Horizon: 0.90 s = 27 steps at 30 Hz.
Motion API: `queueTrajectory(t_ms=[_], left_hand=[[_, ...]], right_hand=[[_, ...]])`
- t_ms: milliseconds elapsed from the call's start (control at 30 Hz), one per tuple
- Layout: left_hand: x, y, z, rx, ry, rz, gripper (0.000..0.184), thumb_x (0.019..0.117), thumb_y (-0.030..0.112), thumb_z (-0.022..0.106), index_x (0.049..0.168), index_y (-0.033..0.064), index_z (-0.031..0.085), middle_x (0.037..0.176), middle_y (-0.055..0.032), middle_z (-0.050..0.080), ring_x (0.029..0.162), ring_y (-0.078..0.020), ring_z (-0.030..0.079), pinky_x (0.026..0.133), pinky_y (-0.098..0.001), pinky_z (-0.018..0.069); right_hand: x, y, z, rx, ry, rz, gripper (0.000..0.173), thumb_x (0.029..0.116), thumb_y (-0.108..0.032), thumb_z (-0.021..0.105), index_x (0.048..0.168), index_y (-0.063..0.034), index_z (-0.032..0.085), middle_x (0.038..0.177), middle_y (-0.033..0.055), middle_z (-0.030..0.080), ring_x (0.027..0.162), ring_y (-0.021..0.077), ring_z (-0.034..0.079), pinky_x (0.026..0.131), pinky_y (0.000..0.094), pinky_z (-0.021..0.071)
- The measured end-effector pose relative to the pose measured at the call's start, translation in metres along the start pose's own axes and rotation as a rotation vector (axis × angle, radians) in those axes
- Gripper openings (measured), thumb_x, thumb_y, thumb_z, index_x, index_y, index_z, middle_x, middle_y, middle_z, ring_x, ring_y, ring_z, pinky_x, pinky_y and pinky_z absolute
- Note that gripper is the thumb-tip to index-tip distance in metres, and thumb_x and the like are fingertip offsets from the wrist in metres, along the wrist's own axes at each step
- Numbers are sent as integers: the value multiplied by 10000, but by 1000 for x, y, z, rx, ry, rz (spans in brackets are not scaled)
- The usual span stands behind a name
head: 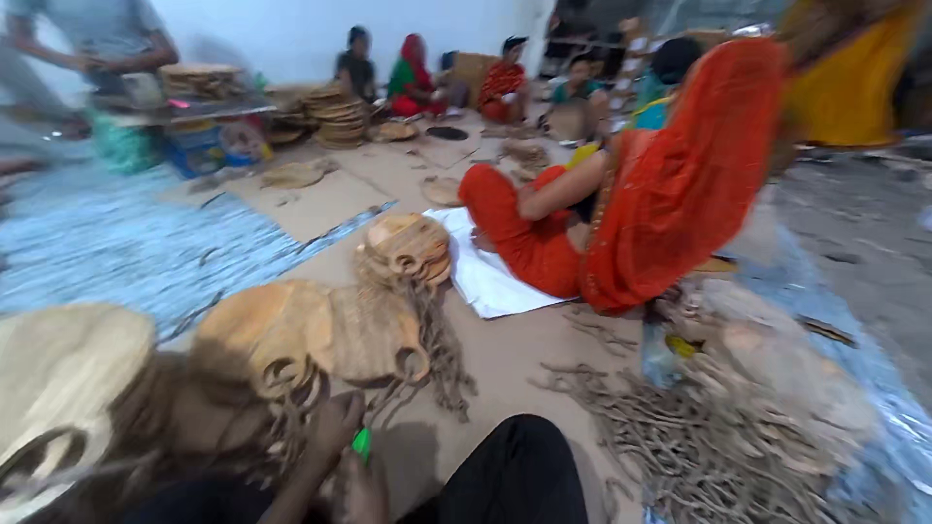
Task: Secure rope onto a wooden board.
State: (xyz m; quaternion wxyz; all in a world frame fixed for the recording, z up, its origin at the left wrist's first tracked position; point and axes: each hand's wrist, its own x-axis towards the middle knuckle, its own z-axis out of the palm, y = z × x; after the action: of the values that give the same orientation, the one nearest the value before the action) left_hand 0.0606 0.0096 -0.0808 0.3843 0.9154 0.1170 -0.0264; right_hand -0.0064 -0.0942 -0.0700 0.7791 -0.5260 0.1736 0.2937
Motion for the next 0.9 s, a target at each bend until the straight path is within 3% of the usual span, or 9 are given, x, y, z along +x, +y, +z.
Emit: queueTrajectory(t_ms=[100,200,333,400,467,567,633,733,900], left_hand=[[4,5,-2,69,-63,-117,543,1057,414,366,949,8,711,878,-178,696,892,-353,688,845,-590,521],[23,-17,-42,-169,152,-470,495,1109,354,408,1130,-55,687,1098,-268,689,1064,-408,667,968,-611,499],[40,-21,-31,-242,224,-278,560,1111,410,358,951,-4,699,857,-198,670,829,-360,662,786,-604,525],[33,6,-15,-333,113,-149,581,1121,416,331,921,-9,672,776,-126,612,726,-258,609,732,-482,520],[13,16,2,-453,-27,-165,565,1134,391,292,952,-18,638,721,-66,572,617,-162,573,630,-351,522],[-3,21,7,-506,-215,-225,553,1139,384,277,1015,-36,615,712,-79,604,582,-149,606,595,-324,552],[-7,26,7,-488,-284,-210,558,1139,384,281,980,-38,610,708,-79,597,587,-149,608,610,-328,559],[-1,25,9,-463,-324,-161,568,1138,382,280,948,-25,626,713,-69,657,612,-133,664,642,-322,588],[7,12,20,-556,-215,-177,524,1141,366,271,1072,-18,621,749,-68,569,625,-153,575,626,-326,530]], right_hand=[[-11,1,-6,-61,-1,-20,316,1116,-222,393,857,-68,491,557,-40,392,422,47,362,405,203,338],[-55,-15,-28,-201,112,-439,260,999,-138,448,810,-40,598,543,-72,458,442,18,446,452,212,429],[-36,-67,-92,28,210,-329,381,1112,-194,339,766,-103,472,490,-76,363,368,32,352,372,191,353],[-1,-64,-110,-36,180,-304,258,1098,-145,416,892,-44,534,537,-52,382,392,37,350,385,188,352],[22,-50,-117,-197,95,-330,165,1040,-105,546,1146,12,597,643,-4,483,455,63,395,429,226,376],[45,-35,-101,-334,-58,-345,528,929,-151,725,1395,5,532,818,39,620,526,74,467,462,243,413],[52,-30,-87,-358,-74,-380,452,896,-153,750,1274,30,581,785,35,619,531,76,497,481,240,444],[54,-38,-79,-292,11,-435,178,963,-92,676,1078,43,661,696,45,622,506,81,523,479,234,468],[10,-75,-108,-151,378,-579,185,1024,-85,576,1136,59,610,753,39,628,540,79,570,504,238,517]])
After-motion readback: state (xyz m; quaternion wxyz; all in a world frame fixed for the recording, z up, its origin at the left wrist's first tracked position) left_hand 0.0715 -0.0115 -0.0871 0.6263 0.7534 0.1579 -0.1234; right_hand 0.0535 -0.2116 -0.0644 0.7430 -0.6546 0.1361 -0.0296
